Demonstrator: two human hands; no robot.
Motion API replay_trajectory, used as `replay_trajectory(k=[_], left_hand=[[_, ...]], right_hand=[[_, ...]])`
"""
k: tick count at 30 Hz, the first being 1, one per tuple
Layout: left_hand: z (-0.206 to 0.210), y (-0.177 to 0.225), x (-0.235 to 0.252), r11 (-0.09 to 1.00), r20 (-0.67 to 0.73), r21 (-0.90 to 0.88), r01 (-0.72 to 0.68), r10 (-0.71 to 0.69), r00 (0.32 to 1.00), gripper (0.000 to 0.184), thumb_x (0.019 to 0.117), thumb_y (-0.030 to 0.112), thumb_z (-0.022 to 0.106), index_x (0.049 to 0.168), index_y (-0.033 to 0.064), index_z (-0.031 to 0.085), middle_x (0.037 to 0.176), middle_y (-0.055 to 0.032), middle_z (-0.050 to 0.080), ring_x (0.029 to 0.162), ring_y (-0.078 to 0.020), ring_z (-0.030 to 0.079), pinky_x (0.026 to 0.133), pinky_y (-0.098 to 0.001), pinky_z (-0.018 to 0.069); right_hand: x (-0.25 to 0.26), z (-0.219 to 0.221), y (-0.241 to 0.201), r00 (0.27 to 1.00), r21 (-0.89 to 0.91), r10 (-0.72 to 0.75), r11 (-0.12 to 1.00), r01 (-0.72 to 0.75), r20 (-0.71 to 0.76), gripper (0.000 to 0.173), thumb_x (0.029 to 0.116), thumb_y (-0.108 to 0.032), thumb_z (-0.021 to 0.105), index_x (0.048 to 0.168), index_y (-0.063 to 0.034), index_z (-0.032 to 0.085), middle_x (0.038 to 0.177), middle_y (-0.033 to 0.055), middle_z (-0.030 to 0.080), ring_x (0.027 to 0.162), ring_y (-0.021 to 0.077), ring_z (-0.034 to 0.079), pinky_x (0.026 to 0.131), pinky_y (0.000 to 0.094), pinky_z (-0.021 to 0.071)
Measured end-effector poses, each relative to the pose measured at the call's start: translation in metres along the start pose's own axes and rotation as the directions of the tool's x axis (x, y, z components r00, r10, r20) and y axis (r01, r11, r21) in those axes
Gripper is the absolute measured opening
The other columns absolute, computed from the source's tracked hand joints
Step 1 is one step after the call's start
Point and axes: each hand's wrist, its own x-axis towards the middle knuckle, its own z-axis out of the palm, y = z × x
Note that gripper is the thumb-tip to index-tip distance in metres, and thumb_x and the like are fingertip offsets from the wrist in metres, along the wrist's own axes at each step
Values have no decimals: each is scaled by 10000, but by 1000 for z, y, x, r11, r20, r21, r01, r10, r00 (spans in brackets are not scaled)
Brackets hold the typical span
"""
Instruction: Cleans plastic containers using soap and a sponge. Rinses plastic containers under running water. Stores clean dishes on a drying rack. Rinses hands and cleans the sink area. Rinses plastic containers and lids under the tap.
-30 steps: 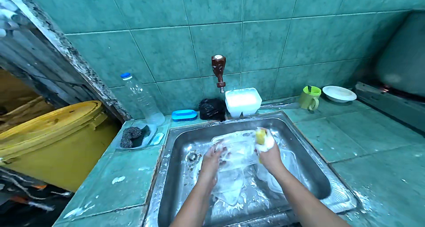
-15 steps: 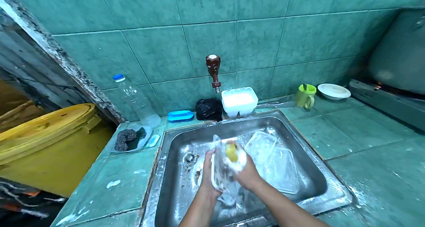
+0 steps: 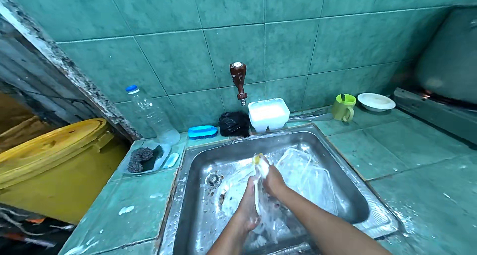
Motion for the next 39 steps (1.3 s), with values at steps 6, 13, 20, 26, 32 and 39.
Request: replay_trajectory(k=[6,13,20,26,32,39], left_hand=[[-67,23,43,238,20,970,-44,101,995,983,773,463,800,1618,326,315,1685,-157,211,1519,-387,268,1176,-615,308],[-68,13,60,-298,-109,952,68,-123,986,990,780,613,805,1608,356,326,1716,-163,87,1553,-474,81,1170,-766,70],[-17,-4,105,276,16,961,-23,30,999,421,1087,158,434,1475,13,514,1480,-194,541,1357,-277,544,1159,-414,406],[1,-31,142,275,-96,955,111,-70,993,379,1041,170,533,1378,12,605,1387,-198,605,1304,-299,572,1119,-463,431],[18,-38,142,404,-104,910,94,4,995,349,965,123,648,1301,31,654,1186,-173,698,1103,-267,667,990,-446,511],[15,-25,135,558,-122,820,127,-47,991,332,985,92,627,1311,27,625,1057,-148,697,802,-182,685,757,-351,581]], right_hand=[[27,-30,53,985,-355,171,923,-147,37,647,1004,-210,604,1596,-141,353,1522,277,451,1340,469,516,1080,627,439],[20,-30,79,953,-635,230,770,-56,195,763,893,-25,685,1585,-116,375,1525,313,415,1384,522,428,1076,650,418],[0,-26,80,956,-665,215,746,-30,198,635,971,35,524,1567,-154,416,1431,322,514,1333,522,488,1051,633,443],[-28,-35,81,961,-627,183,779,-14,206,644,966,37,542,1571,-144,416,1420,311,529,1327,521,491,1044,623,451],[-38,-48,91,971,-620,157,784,-11,181,598,1005,31,470,1569,-162,419,1385,291,561,1289,491,540,1024,604,474],[-39,-70,85,955,-431,296,861,-270,-8,723,928,-59,634,1591,-164,368,1404,271,562,1271,463,569,1037,618,469]])
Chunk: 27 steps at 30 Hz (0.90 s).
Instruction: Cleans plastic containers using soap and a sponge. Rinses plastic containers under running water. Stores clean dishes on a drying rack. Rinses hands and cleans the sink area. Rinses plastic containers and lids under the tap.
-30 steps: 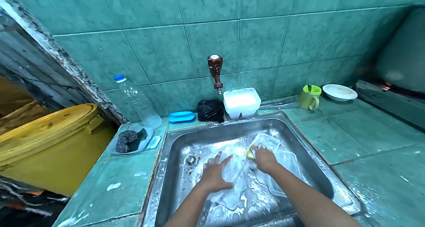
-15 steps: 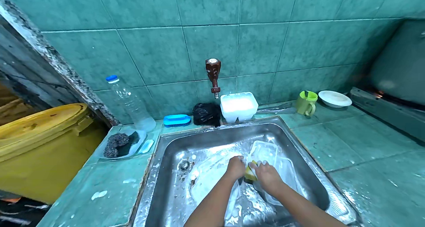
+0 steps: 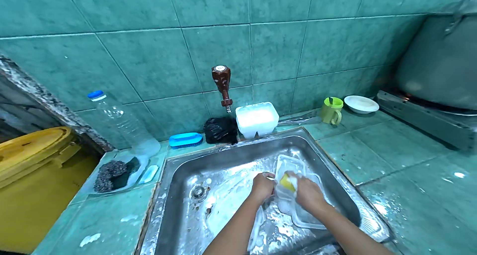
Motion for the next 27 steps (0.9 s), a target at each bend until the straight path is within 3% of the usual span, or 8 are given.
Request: replay_trajectory(k=[2,5,10,12,16,20,27], left_hand=[[-7,-2,-6,996,3,-92,12,-12,1000,311,1011,63,583,1317,19,620,1112,-157,674,796,-180,673,736,-339,580],[-11,-8,-16,988,-3,-153,-16,15,1000,293,1020,20,546,1301,11,625,1104,-153,665,775,-170,661,709,-326,574],[-13,-19,-22,981,-5,-189,-38,38,999,306,1027,12,528,1324,5,604,1111,-143,654,740,-145,641,684,-306,563],[-12,-22,-24,982,-8,-179,-54,53,999,304,1018,13,550,1314,13,619,1126,-150,662,786,-163,661,716,-325,575],[0,-20,-28,993,-38,-37,-111,110,993,268,979,68,638,1236,8,687,1204,-152,692,997,-207,703,870,-381,589],[10,-12,-37,995,-38,9,-99,99,994,273,970,62,635,1233,-2,671,1143,-158,684,915,-209,700,819,-383,595],[21,-5,-52,983,6,-184,2,-1,1000,233,966,40,655,1192,-15,670,1044,-133,705,802,-166,708,746,-323,607]], right_hand=[[8,-7,14,983,200,167,968,-149,-76,731,916,-100,664,1581,-100,360,1404,268,568,1296,440,562,1067,601,456],[20,-2,34,963,474,252,862,-177,-99,638,931,-118,688,1504,-5,431,1398,265,573,1313,399,558,1108,559,433],[26,7,48,913,816,395,558,-148,-104,600,867,-64,783,1397,22,515,1279,255,618,1147,357,633,976,523,520],[21,6,49,905,840,411,524,-137,-110,594,839,-27,797,1367,31,530,1235,247,628,1084,342,648,925,508,539],[9,1,45,880,718,416,683,-138,-227,654,848,-26,764,1436,27,482,1332,255,612,1234,369,612,1053,539,486],[-5,-1,36,831,731,441,680,-63,-339,624,885,-38,740,1440,62,472,1352,265,602,1278,356,588,1102,500,451],[-21,4,29,722,771,475,625,126,-503,585,884,8,724,1413,93,488,1314,262,627,1248,324,611,1099,460,458]])
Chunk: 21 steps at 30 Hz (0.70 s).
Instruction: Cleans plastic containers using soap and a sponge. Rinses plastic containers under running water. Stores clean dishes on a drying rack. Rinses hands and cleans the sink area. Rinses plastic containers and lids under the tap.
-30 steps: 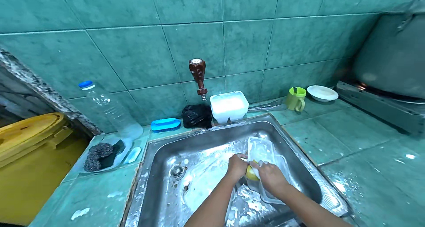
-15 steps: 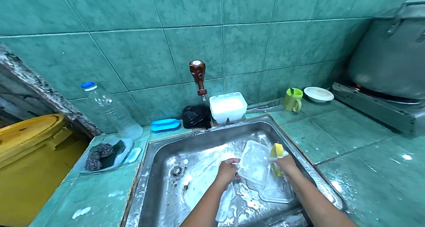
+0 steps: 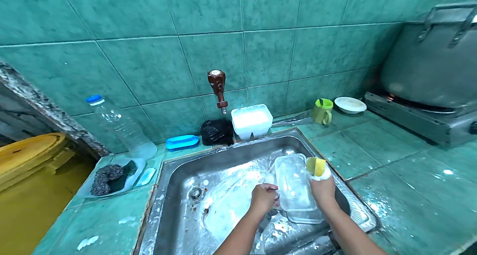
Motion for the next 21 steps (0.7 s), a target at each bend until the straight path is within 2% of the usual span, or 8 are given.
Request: replay_trajectory(k=[6,10,13,15,17,19,21], left_hand=[[1,6,-9,998,15,-59,33,-32,999,222,1012,90,617,1192,-27,673,990,-125,709,778,-155,701,725,-308,597],[0,7,-13,994,-5,-98,45,-46,999,226,1028,127,610,1179,-28,674,970,-125,710,778,-157,697,713,-309,589],[-4,11,-17,999,-7,-45,7,-7,1000,224,1027,169,621,1149,-7,687,977,-98,700,813,-136,660,739,-299,547],[-1,14,-20,1000,44,21,1,-2,999,246,1024,202,621,1124,-13,685,945,-92,662,808,-148,614,743,-324,516],[8,18,-26,999,114,50,-6,1,993,251,1018,225,633,1131,5,676,990,-87,681,857,-148,640,778,-333,534],[17,21,-30,998,168,-36,-53,59,984,268,1010,130,621,1252,18,654,1132,-106,686,936,-160,664,818,-338,556],[20,24,-34,983,231,-174,-59,99,968,431,1058,51,476,1486,93,483,1344,-115,641,1044,-200,690,846,-371,580]], right_hand=[[-11,3,1,991,79,-54,995,63,-119,589,875,35,710,1410,120,479,1288,271,638,1218,310,629,1088,434,470],[-11,5,3,991,133,-36,990,53,-128,582,881,50,699,1414,117,476,1299,264,634,1227,294,623,1087,420,472],[-8,4,9,992,207,1,978,26,-130,599,872,53,704,1419,109,468,1303,259,626,1211,286,625,1069,415,484],[-12,3,9,993,216,13,976,11,-114,581,871,56,703,1403,114,478,1295,264,625,1200,292,628,1056,423,494],[-19,7,9,996,212,3,977,16,-90,585,871,68,686,1411,123,468,1315,271,614,1219,293,620,1067,418,489],[-22,10,10,997,203,0,979,17,-80,614,869,76,678,1436,124,446,1351,271,598,1258,293,601,1096,408,471],[-18,7,13,997,168,10,986,2,-72,644,873,61,681,1460,116,423,1372,277,585,1286,311,583,1120,426,449]])
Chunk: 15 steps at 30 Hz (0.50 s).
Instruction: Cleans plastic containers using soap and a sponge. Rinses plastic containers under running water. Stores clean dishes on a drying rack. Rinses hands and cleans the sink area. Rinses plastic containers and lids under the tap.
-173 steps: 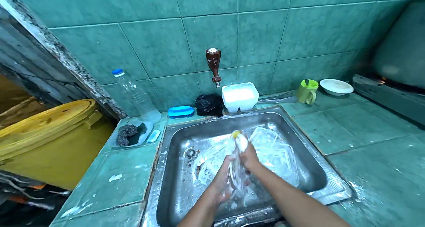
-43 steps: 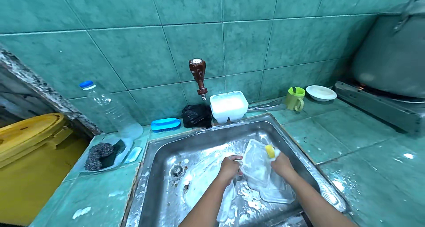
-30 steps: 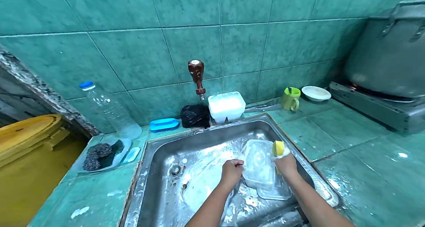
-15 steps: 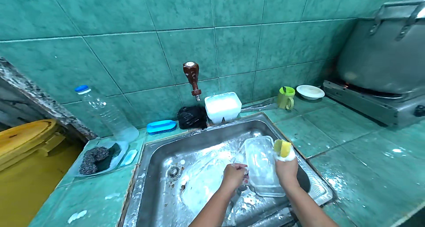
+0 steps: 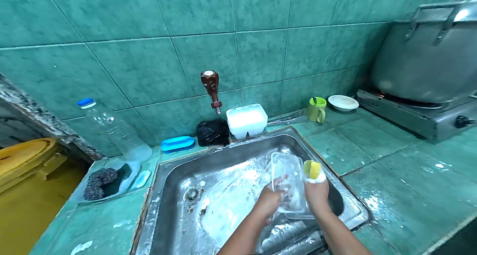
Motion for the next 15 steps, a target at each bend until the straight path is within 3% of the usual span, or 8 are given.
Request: replay_trajectory(k=[2,5,7,9,11,12,14,15], left_hand=[[-3,5,-4,997,45,-81,-10,14,999,526,1087,49,341,1597,178,322,1445,-92,592,1091,-212,688,863,-391,577],[-11,15,-17,995,64,-88,37,-31,997,549,1108,134,346,1635,212,210,1477,-73,560,1102,-185,674,887,-371,565],[-12,18,-25,993,155,-110,50,-33,987,511,1117,228,330,1619,170,258,1440,-76,582,1119,-162,660,910,-354,557],[-5,19,-33,979,198,-201,28,13,980,485,1133,333,242,1545,111,369,1302,-74,631,1085,-138,651,919,-335,551],[2,19,-33,924,75,-379,-44,78,994,490,1130,391,193,1356,88,506,1092,-56,674,986,-136,669,860,-342,569],[0,18,-31,887,6,-452,-95,109,994,493,1127,399,189,1351,105,516,1066,-54,690,967,-136,682,842,-344,578],[-10,17,-32,840,-42,-523,-141,140,989,506,1126,407,192,1452,146,477,1127,-58,686,1010,-139,679,868,-340,572],[-12,16,-37,831,-45,-542,-126,121,992,491,1126,408,205,1399,129,502,1110,-62,689,1006,-144,682,866,-340,576]], right_hand=[[8,-6,1,999,-62,-1,998,4,47,694,884,-41,740,1483,92,415,1378,282,581,1288,338,579,1121,460,441],[17,-12,-5,987,-155,-54,985,78,153,756,921,-330,757,1506,21,431,1415,279,553,1314,401,541,1121,539,419],[11,-5,-18,977,-169,-95,977,128,192,725,967,-372,679,1545,-25,409,1453,289,513,1333,424,519,1119,552,422],[-11,10,-35,956,-222,-87,963,152,280,631,1031,-338,564,1557,-30,401,1507,288,468,1386,433,475,1155,570,380],[-48,26,-48,919,-228,-84,956,183,385,587,1046,-276,499,1552,0,390,1546,288,424,1437,445,411,1181,621,314],[-66,32,-51,894,-209,-113,953,221,434,577,1038,-255,485,1555,-12,399,1566,264,415,1461,428,387,1187,636,293],[-80,39,-48,844,-149,-179,945,290,506,576,1035,-269,460,1571,-67,396,1595,182,416,1488,344,378,1205,594,290],[-76,41,-45,829,-125,-218,938,325,515,576,1025,-259,466,1572,-88,404,1585,159,442,1473,315,412,1201,565,324]])
